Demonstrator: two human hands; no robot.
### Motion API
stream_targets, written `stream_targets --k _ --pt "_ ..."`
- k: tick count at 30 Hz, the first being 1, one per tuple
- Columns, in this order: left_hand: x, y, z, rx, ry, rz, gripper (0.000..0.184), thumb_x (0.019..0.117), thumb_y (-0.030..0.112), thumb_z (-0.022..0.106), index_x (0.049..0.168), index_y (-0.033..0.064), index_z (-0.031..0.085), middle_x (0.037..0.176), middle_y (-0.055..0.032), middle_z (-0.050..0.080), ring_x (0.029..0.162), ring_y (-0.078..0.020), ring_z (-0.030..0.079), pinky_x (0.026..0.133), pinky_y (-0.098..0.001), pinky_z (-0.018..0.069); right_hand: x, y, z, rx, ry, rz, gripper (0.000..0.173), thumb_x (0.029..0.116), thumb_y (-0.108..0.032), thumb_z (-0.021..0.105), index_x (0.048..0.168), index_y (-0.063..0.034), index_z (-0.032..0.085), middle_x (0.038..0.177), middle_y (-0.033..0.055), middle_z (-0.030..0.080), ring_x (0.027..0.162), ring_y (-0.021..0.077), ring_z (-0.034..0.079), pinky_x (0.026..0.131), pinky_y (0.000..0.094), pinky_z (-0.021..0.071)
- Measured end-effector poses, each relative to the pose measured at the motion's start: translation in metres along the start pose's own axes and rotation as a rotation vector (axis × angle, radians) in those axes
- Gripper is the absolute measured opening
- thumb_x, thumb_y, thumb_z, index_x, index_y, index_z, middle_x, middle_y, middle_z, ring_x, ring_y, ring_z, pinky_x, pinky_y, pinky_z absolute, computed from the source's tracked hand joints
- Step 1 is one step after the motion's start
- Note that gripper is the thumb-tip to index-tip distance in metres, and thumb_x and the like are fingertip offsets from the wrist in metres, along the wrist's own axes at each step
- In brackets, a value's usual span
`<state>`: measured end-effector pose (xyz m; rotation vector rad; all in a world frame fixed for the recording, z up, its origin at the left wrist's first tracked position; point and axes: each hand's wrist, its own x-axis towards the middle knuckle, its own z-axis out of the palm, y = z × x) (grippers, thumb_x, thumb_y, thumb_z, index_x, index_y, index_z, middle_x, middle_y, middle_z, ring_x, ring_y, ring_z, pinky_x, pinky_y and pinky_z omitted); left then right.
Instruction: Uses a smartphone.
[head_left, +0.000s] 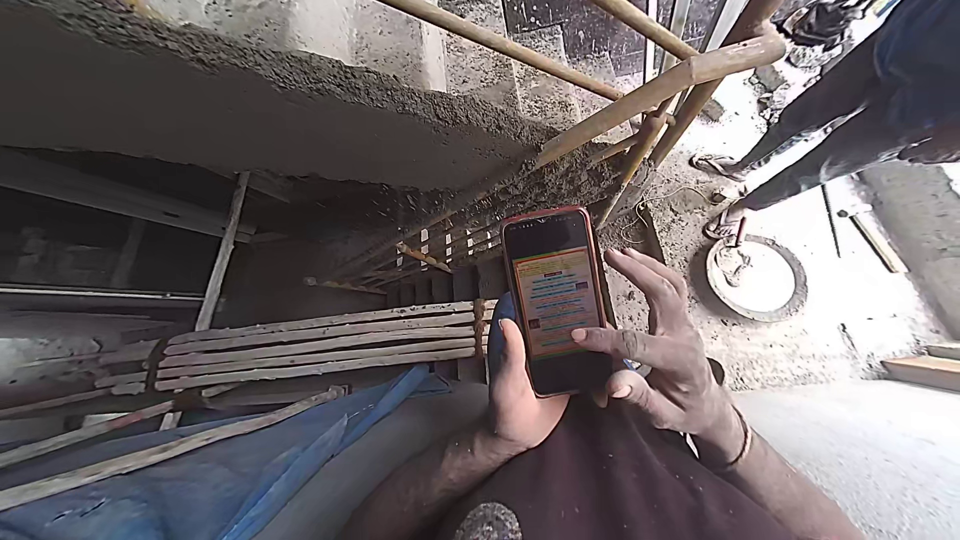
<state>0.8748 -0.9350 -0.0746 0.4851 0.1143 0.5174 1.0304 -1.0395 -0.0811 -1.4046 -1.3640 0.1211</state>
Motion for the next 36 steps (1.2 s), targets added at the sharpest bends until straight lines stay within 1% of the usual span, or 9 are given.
stream_targets --k 4,9,14,18,24,27,30,33,36 --pt "0.0004 0.0002 -0.0011 0.001 -0.019 -0.014 0.063 0.1005 0.061 0.047 0.138 0.0115 0.057 0.129 -0.0157 0.065 0.118 -0.0277 0.065 0.098 -0.048 0.0545 0.0 0.0005 0.0005 0.016 0.002 0.0 0.045 0.0994 -0.066 0.047 0.119 -0.036 0.074 0.161 0.0143 0.038 0.154 0.0371 0.02 0.123 0.0565 0.0236" --pt "0.0004 -0.0001 -0.0015 0.004 -0.012 -0.008 0.063 0.0999 0.06 0.049 0.139 0.0111 0.056 0.13 -0.0158 0.065 0.12 -0.0281 0.064 0.099 -0.0487 0.0535 0.0 0.0005 0.0 0.015 -0.007 -0.003 0.045 0.0997 -0.066 0.046 0.119 -0.036 0.074 0.161 0.0143 0.038 0.154 0.0363 0.02 0.124 0.0565 0.0227" --pt "0.0005 -0.0003 -0.0012 0.004 -0.015 -0.002 0.062 0.1009 0.06 0.048 0.138 0.0106 0.056 0.128 -0.0171 0.065 0.115 -0.029 0.066 0.094 -0.0483 0.056 0.0004 0.0006 0.0 0.01 -0.003 -0.007 0.045 0.1 -0.066 0.046 0.119 -0.0358 0.074 0.161 0.0143 0.038 0.155 0.0361 0.02 0.124 0.0562 0.0226" --pt "0.0011 -0.0005 -0.0008 0.008 -0.002 0.003 0.062 0.1006 0.059 0.048 0.138 0.0111 0.056 0.129 -0.0167 0.065 0.118 -0.0288 0.065 0.096 -0.0491 0.055 -0.0004 0.0011 0.0002 0.014 -0.002 -0.007 0.045 0.0996 -0.066 0.046 0.12 -0.0364 0.074 0.161 0.0141 0.038 0.154 0.0365 0.02 0.124 0.0564 0.0235" --pt "0.0013 -0.0006 -0.0001 0.01 0.012 0.006 0.062 0.0998 0.059 0.05 0.138 0.0112 0.057 0.129 -0.0164 0.065 0.12 -0.0287 0.064 0.099 -0.0499 0.0537 0.0004 0.0004 -0.0005 0.009 -0.001 -0.007 0.046 0.0997 -0.066 0.045 0.119 -0.0367 0.074 0.161 0.0135 0.038 0.155 0.0357 0.02 0.123 0.0564 0.0224" --pt "0.0019 -0.0002 0.0008 0.004 -0.006 -0.009 0.063 0.0991 0.061 0.05 0.137 0.0111 0.058 0.129 -0.0165 0.065 0.118 -0.0286 0.065 0.096 -0.0486 0.0552 0.0005 0.0003 -0.001 0.007 0.001 -0.007 0.047 0.0995 -0.067 0.045 0.12 -0.0359 0.074 0.161 0.0143 0.038 0.155 0.0365 0.02 0.123 0.0567 0.0224" --pt "0.0019 0.0002 0.0015 0.003 -0.005 -0.016 0.063 0.0989 0.061 0.05 0.138 0.0118 0.057 0.13 -0.015 0.065 0.121 -0.0277 0.064 0.099 -0.0487 0.0533 0.0007 0.0 -0.0009 0.01 0.004 -0.006 0.046 0.0996 -0.066 0.046 0.119 -0.0364 0.074 0.161 0.0143 0.038 0.154 0.0365 0.02 0.123 0.0562 0.0224" --pt "0.0018 0.0002 0.0025 0.003 0.013 -0.012 0.062 0.0995 0.06 0.049 0.137 0.0113 0.058 0.128 -0.0155 0.066 0.119 -0.0275 0.065 0.098 -0.0482 0.0544 0.0004 0.0002 -0.0014 0.017 -0.003 -0.008 0.045 0.0998 -0.066 0.046 0.12 -0.0364 0.074 0.162 0.0138 0.037 0.155 0.0364 0.02 0.124 0.0572 0.0215" --pt "0.0018 0.0003 0.0018 0.008 0.004 -0.009 0.062 0.0998 0.06 0.049 0.138 0.0113 0.057 0.129 -0.0157 0.065 0.12 -0.028 0.064 0.099 -0.0489 0.0533 0.0008 0.0006 -0.0013 0.024 -0.002 -0.012 0.045 0.0996 -0.066 0.047 0.12 -0.0362 0.074 0.162 0.0144 0.037 0.155 0.0369 0.02 0.124 0.0574 0.0221"
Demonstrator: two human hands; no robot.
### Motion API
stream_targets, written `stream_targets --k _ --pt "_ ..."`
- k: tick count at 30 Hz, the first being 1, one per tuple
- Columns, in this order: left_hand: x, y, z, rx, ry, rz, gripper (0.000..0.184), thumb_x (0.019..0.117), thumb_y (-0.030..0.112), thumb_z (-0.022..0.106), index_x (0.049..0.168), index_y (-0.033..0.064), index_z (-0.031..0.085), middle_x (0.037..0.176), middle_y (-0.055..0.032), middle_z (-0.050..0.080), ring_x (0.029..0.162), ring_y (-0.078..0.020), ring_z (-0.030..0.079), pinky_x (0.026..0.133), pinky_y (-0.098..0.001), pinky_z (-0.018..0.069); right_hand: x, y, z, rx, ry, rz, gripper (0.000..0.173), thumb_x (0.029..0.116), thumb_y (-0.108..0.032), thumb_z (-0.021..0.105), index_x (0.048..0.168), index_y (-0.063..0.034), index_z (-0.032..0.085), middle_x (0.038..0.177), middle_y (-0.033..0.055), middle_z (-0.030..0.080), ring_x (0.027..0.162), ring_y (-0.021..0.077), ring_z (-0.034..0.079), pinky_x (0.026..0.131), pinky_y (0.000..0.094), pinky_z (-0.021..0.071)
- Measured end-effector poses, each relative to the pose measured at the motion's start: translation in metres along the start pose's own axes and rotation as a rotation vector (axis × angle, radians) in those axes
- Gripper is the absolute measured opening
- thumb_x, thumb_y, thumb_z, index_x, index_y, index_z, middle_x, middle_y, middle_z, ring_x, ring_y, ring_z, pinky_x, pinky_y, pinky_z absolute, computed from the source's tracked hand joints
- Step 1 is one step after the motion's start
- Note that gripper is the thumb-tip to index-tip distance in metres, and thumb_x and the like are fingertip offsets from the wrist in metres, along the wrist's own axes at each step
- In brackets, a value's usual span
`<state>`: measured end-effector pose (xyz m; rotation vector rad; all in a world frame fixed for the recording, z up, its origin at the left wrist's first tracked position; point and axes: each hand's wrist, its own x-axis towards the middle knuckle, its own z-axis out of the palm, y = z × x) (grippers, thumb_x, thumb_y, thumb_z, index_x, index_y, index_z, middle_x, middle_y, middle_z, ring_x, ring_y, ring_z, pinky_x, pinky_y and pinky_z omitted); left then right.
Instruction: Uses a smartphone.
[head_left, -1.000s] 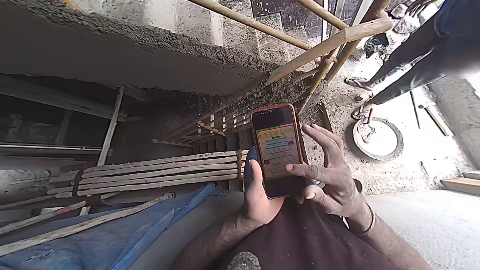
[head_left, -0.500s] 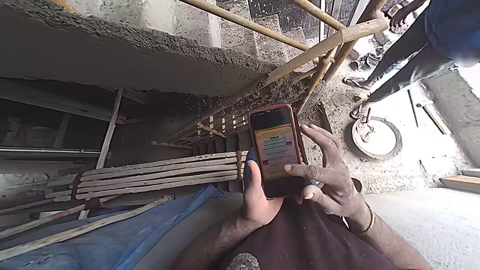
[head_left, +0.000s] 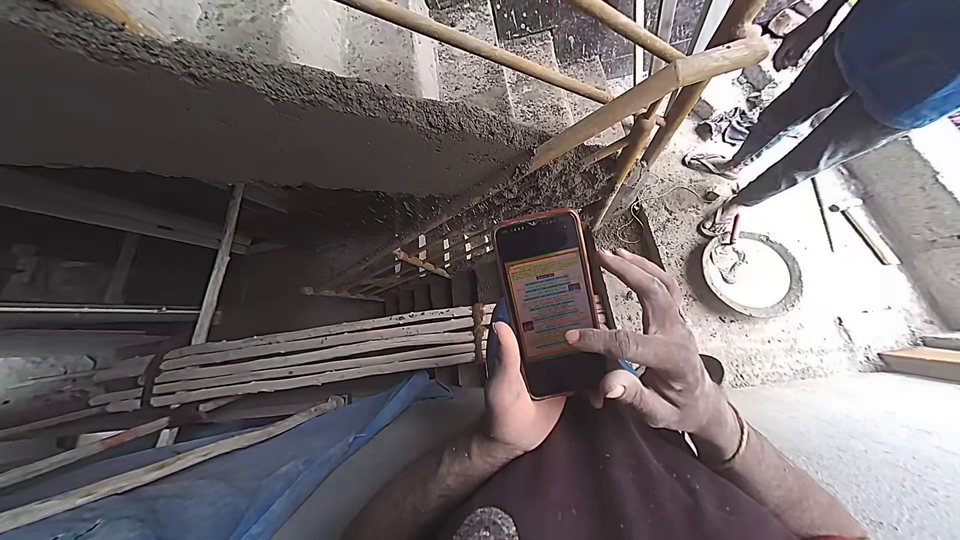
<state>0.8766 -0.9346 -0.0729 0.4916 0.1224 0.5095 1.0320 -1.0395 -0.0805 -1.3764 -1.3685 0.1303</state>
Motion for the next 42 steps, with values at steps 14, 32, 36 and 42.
stream_targets --k 14,32,36,42 --pt "-0.0004 -0.0001 0.0002 0.001 0.005 -0.012 0.063 0.099 0.061 0.05 0.138 0.0121 0.056 0.13 -0.0155 0.065 0.121 -0.0284 0.064 0.1 -0.0499 0.053 -0.0011 -0.0002 -0.0008 -0.007 -0.006 0.01 0.046 0.0998 -0.066 0.046 0.12 -0.0362 0.074 0.163 0.0139 0.036 0.155 0.0371 0.02 0.124 0.0575 0.0218" --pt "0.0005 -0.0015 -0.0012 -0.024 0.004 -0.008 0.062 0.0997 0.059 0.05 0.138 0.011 0.057 0.13 -0.0164 0.065 0.121 -0.0289 0.064 0.098 -0.049 0.054 -0.0033 0.0014 -0.0005 0.0 -0.007 0.016 0.047 0.0996 -0.066 0.046 0.119 -0.035 0.075 0.163 0.0152 0.035 0.155 0.0379 0.018 0.124 0.0582 0.0215" --pt "0.0001 -0.0024 -0.0021 -0.012 0.013 0.001 0.062 0.0997 0.06 0.05 0.137 0.0111 0.057 0.129 -0.0163 0.065 0.12 -0.0285 0.064 0.098 -0.0488 0.0544 -0.003 0.0016 -0.0004 0.003 -0.01 0.02 0.047 0.0996 -0.066 0.046 0.12 -0.0356 0.074 0.163 0.0148 0.035 0.155 0.0373 0.018 0.124 0.0574 0.0215" --pt "0.0 -0.0019 -0.0025 -0.022 0.006 0.002 0.061 0.0995 0.059 0.051 0.138 0.011 0.057 0.129 -0.0164 0.065 0.12 -0.0288 0.064 0.099 -0.0494 0.0536 -0.0026 0.0014 0.0001 0.003 -0.01 0.018 0.047 0.1001 -0.066 0.045 0.12 -0.0357 0.074 0.163 0.0147 0.035 0.155 0.0374 0.018 0.125 0.0576 0.0213"
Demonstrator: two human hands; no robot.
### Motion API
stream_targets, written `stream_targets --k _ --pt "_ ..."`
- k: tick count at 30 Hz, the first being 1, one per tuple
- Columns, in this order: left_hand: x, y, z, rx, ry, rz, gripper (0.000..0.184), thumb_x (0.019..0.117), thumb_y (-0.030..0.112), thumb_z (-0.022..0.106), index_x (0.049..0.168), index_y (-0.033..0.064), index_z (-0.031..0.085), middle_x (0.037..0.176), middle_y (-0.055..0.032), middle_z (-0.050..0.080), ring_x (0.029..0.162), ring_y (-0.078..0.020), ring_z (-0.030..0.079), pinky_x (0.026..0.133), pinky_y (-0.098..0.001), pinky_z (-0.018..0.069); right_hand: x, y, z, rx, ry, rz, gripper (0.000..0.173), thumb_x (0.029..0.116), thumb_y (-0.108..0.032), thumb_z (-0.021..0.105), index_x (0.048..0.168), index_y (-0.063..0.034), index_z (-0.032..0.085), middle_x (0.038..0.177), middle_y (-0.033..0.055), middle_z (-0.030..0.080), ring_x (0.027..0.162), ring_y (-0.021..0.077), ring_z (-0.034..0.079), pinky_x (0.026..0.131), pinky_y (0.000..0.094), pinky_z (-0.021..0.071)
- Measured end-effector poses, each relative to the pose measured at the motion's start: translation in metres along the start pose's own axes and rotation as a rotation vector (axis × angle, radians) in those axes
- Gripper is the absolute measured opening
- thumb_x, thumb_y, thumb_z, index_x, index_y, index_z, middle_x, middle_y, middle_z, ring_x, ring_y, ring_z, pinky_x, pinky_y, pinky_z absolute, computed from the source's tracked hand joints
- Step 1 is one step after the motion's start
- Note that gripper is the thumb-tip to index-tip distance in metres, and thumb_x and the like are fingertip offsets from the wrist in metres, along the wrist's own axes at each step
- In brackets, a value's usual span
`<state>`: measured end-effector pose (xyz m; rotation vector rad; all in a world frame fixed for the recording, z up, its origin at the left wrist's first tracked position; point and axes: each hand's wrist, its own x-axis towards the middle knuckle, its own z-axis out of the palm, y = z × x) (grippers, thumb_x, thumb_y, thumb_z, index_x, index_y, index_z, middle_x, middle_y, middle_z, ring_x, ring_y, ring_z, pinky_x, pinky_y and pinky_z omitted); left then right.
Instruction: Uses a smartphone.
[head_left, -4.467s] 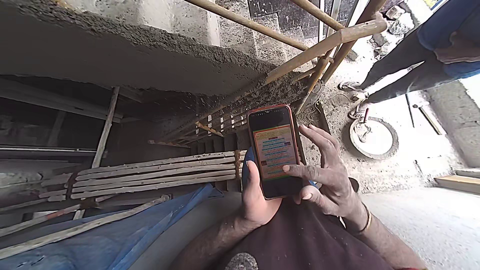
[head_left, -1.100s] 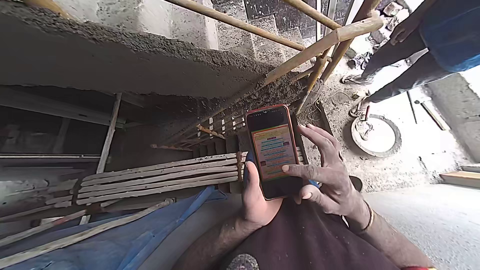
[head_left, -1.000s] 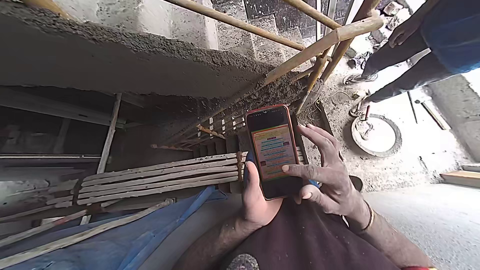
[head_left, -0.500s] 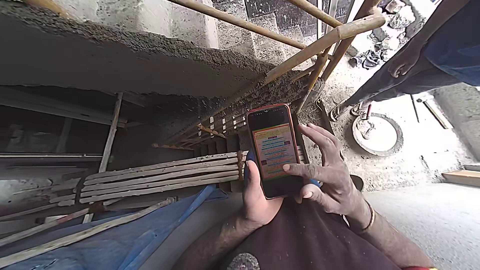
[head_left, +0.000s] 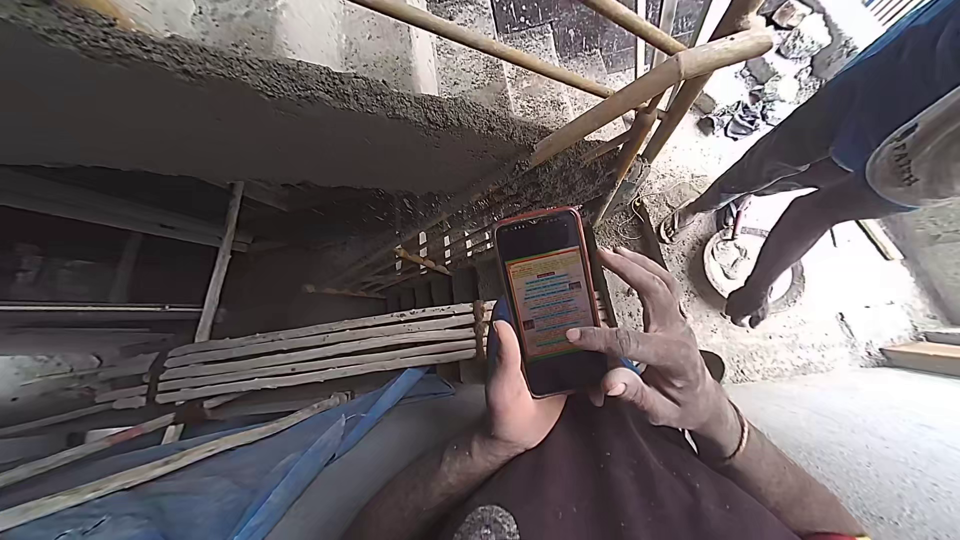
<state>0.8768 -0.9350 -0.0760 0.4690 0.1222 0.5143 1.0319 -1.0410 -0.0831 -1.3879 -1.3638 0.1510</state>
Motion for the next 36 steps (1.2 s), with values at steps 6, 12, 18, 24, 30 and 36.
stream_targets --k 6,12,18,24,30,36 --pt "-0.0002 0.0003 0.0005 0.013 0.005 -0.005 0.062 0.0991 0.06 0.051 0.138 0.0116 0.057 0.129 -0.0164 0.065 0.12 -0.0289 0.064 0.098 -0.0493 0.054 -0.0002 -0.0002 0.0001 -0.001 -0.001 0.004 0.047 0.0996 -0.067 0.046 0.121 -0.0363 0.074 0.163 0.0148 0.036 0.155 0.0375 0.019 0.124 0.0572 0.0219" --pt "-0.0005 0.0015 0.0016 0.012 -0.006 -0.02 0.063 0.0991 0.061 0.049 0.137 0.0113 0.058 0.128 -0.016 0.066 0.117 -0.028 0.065 0.095 -0.0476 0.0559 -0.0002 -0.0003 0.0012 0.012 0.007 -0.001 0.047 0.0996 -0.066 0.047 0.119 -0.0337 0.075 0.162 0.0157 0.037 0.155 0.0382 0.02 0.124 0.0589 0.0213" --pt "-0.0001 -0.0001 0.0004 0.025 0.026 0.017 0.061 0.0995 0.058 0.051 0.138 0.0113 0.056 0.13 -0.0156 0.065 0.122 -0.0282 0.063 0.101 -0.0506 0.052 0.0005 -0.0006 0.0002 -0.002 -0.001 -0.001 0.046 0.0997 -0.066 0.047 0.12 -0.0357 0.074 0.162 0.0155 0.037 0.155 0.0382 0.019 0.124 0.0582 0.0215" --pt "-0.0008 0.0008 0.0015 0.022 0.019 -0.002 0.062 0.0987 0.06 0.051 0.137 0.0119 0.057 0.129 -0.0149 0.066 0.121 -0.0271 0.064 0.1 -0.049 0.053 0.0004 -0.0006 0.0007 0.002 0.001 0.002 0.045 0.0997 -0.065 0.047 0.119 -0.0357 0.075 0.162 0.0149 0.037 0.155 0.0377 0.019 0.124 0.0576 0.0219" --pt "-0.0005 0.0002 0.0024 0.012 0.029 0.003 0.062 0.0987 0.06 0.052 0.137 0.0116 0.058 0.129 -0.0142 0.066 0.123 -0.0264 0.063 0.104 -0.0494 0.0507 0.0005 -0.0007 0.0011 -0.007 0.004 -0.004 0.046 0.0996 -0.067 0.046 0.119 -0.0361 0.075 0.163 0.0145 0.036 0.155 0.0369 0.019 0.124 0.0576 0.021" --pt "-0.0005 0.0001 0.0017 0.021 0.024 0.007 0.062 0.099 0.06 0.051 0.138 0.0113 0.057 0.129 -0.015 0.066 0.123 -0.027 0.063 0.102 -0.0494 0.0515 0.0006 -0.0011 0.001 0.009 0.005 -0.003 0.046 0.1002 -0.065 0.046 0.119 -0.0342 0.075 0.162 0.015 0.036 0.155 0.0368 0.019 0.124 0.0579 0.0205"
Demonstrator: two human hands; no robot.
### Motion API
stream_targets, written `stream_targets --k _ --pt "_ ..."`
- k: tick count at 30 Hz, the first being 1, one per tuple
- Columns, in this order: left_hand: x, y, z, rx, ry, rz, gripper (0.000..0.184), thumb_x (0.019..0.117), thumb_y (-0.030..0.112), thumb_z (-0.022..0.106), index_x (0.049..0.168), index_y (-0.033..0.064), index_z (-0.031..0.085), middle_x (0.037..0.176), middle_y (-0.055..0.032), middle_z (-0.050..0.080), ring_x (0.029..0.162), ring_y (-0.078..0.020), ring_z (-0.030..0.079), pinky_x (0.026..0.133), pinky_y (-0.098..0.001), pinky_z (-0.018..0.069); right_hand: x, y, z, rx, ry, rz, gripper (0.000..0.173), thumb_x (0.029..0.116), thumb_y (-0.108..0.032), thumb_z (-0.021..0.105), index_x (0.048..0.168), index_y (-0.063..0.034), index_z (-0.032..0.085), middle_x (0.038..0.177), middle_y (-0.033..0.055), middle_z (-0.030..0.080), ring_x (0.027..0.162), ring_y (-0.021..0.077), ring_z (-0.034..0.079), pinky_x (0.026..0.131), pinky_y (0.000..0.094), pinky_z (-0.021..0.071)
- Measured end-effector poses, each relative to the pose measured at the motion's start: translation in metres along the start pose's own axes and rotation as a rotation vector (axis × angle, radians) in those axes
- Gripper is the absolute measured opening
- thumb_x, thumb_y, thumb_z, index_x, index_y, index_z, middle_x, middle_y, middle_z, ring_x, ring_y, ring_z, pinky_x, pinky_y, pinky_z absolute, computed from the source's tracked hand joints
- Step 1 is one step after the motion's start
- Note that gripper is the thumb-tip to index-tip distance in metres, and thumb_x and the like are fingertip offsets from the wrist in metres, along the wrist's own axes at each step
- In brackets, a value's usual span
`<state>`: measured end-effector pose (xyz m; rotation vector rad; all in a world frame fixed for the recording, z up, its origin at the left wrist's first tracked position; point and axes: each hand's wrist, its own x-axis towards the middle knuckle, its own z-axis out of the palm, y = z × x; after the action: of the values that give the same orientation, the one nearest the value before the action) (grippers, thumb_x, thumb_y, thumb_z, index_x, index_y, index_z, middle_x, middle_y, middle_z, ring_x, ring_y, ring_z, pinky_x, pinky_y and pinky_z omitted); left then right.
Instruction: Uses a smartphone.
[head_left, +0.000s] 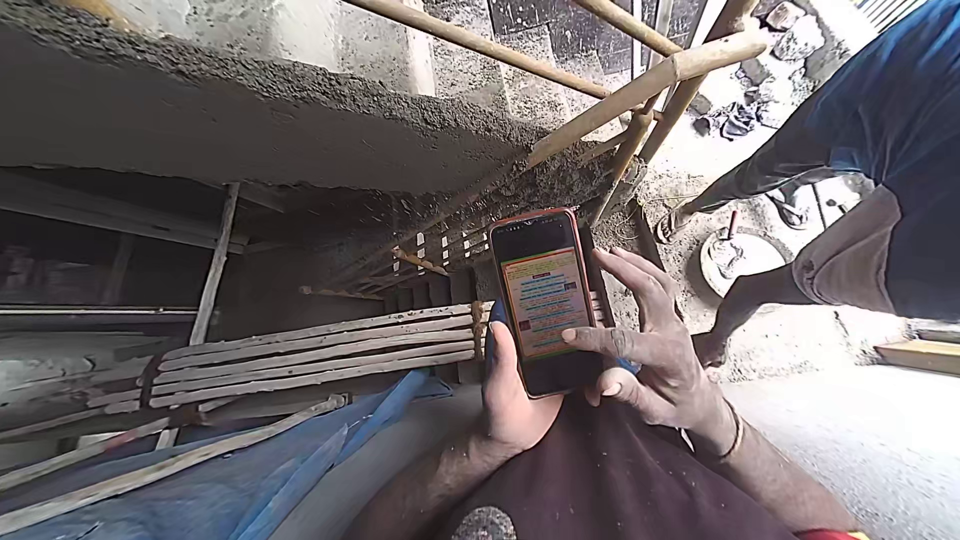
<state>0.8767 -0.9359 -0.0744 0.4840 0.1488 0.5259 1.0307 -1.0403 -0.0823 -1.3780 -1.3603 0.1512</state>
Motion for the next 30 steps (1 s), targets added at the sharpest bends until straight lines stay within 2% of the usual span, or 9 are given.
stream_targets --k 13,22,30 --pt "0.0009 0.0019 0.0024 0.001 -0.008 0.012 0.06 0.0993 0.058 0.052 0.138 0.0118 0.057 0.13 -0.0152 0.066 0.123 -0.0278 0.063 0.102 -0.0503 0.0516 0.002 -0.0028 -0.0017 -0.025 -0.004 0.0 0.046 0.1007 -0.065 0.045 0.118 -0.0341 0.075 0.162 0.0135 0.036 0.155 0.0345 0.019 0.124 0.0552 0.0219" --pt "0.0008 0.0047 0.0042 -0.004 -0.052 -0.014 0.061 0.0997 0.059 0.05 0.137 0.0124 0.059 0.13 -0.0136 0.066 0.122 -0.0259 0.064 0.1 -0.0467 0.0537 0.003 -0.0035 -0.0012 -0.02 0.008 -0.02 0.047 0.1011 -0.064 0.045 0.117 -0.0325 0.076 0.161 0.0151 0.038 0.155 0.0349 0.02 0.124 0.0567 0.0202" --pt "-0.0009 0.0071 0.0063 0.009 -0.05 -0.005 0.062 0.0991 0.06 0.05 0.138 0.0121 0.057 0.129 -0.0141 0.066 0.121 -0.0271 0.064 0.101 -0.0485 0.0527 0.0044 -0.0057 -0.0007 -0.01 0.003 -0.017 0.046 0.1002 -0.065 0.046 0.118 -0.0345 0.075 0.162 0.0146 0.036 0.155 0.0367 0.02 0.124 0.0572 0.0229"
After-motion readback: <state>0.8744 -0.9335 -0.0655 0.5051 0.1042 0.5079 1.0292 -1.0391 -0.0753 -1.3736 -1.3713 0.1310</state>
